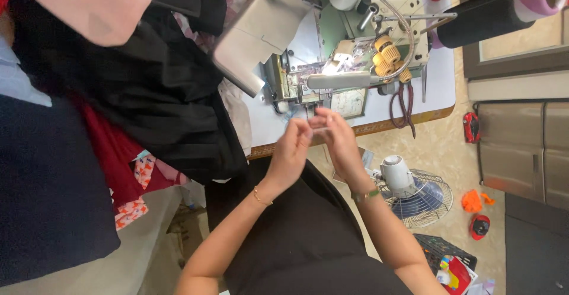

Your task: The person uses a screwdriver to adjust components on the sewing machine, then uses pliers to manipulate parts near the needle area. The person also uses scissors to cut threads and adjusts the thread path on the machine.

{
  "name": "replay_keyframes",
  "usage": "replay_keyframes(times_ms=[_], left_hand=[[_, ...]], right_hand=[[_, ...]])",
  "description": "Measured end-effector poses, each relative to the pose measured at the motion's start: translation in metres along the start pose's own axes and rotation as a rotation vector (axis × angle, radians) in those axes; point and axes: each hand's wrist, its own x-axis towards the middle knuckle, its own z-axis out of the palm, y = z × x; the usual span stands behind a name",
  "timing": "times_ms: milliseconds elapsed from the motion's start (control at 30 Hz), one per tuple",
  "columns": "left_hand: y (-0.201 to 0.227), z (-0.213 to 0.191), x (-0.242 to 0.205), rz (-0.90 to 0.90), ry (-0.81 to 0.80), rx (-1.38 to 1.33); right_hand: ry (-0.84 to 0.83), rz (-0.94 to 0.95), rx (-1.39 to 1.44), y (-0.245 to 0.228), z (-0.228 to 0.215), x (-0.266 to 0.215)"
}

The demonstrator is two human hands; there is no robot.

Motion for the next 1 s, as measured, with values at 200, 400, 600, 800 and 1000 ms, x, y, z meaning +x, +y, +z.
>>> replay_keyframes(times_ms=[200, 400, 600, 800, 1000], left_hand=[[-0.003, 0.002, -0.025, 0.100, -0.226, -0.064], [-0.074, -0.040, -0.006, -0.087, 0.183, -0.058], [-0.074, -0.066, 0.025, 0.161, 0.409, 0.625], [-0.072, -0.059, 0.034, 0.210, 0.417, 0.941], [-0.029, -0.038, 0.019, 0.332, 0.354, 0.921]], right_hand=[[0.075, 0.250, 0.883, 0.006, -0.004, 0.031], [-0.062, 0.010, 0.702, 0.008, -0.001, 0.015], [-0.045, -0.097, 0.422, 0.010, 0.008, -0.003], [0.005, -0.122, 0.254, 0.031, 0.010, -0.010], [-0.014, -0.252, 0.326, 0.023, 0.011, -0.019]])
